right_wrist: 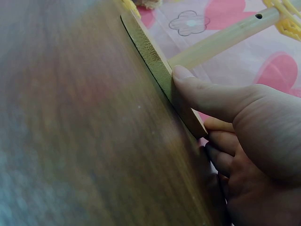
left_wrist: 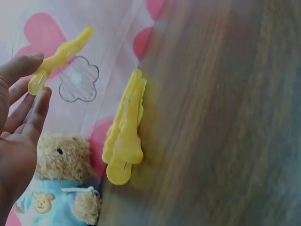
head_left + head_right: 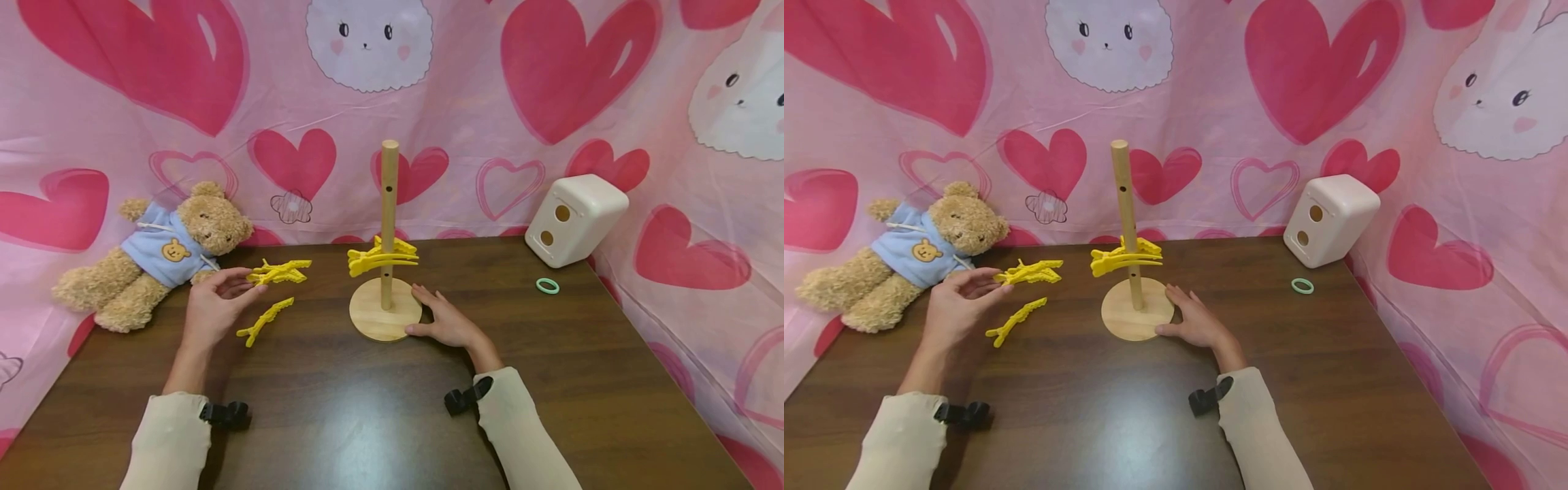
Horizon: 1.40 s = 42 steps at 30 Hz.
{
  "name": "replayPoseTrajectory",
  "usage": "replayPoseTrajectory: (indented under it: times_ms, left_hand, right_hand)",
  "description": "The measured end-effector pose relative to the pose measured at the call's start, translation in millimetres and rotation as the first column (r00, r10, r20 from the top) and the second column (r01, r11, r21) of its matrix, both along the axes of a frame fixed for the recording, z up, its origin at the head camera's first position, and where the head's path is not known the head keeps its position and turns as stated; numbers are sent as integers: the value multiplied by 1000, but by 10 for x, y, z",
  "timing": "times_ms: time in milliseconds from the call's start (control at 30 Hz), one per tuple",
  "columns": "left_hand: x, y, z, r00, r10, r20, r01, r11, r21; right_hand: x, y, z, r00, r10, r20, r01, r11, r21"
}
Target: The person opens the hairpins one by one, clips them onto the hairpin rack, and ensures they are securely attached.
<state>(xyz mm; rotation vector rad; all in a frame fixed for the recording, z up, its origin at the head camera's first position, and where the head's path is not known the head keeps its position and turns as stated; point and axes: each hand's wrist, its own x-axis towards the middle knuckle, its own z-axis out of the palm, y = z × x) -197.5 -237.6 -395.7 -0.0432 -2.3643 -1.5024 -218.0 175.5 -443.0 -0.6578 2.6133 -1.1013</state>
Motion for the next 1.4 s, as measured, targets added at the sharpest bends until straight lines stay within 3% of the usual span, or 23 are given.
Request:
replayPoseTrajectory:
  times_ms: [567, 933, 1167, 1400]
  left_hand:
    - [-21, 222, 131, 995, -86, -59, 86, 996, -2]
    - [-21, 379, 233, 976, -150, -159, 157, 987, 27]
    - [-16, 523, 379, 965, -108, -238, 107, 994, -19]
    - [-24, 682, 492, 926, -10, -378, 8, 1000, -7]
  right_hand:
    - [-11, -7, 10, 1000, 3, 5, -3, 1000, 8]
    - [-8, -9, 11, 1000, -2, 5, 2, 1000, 14]
    - [-2, -13, 24, 1000, 0, 3, 0, 1000, 4]
    - [3, -14, 36, 1000, 8, -8, -8, 1000, -1]
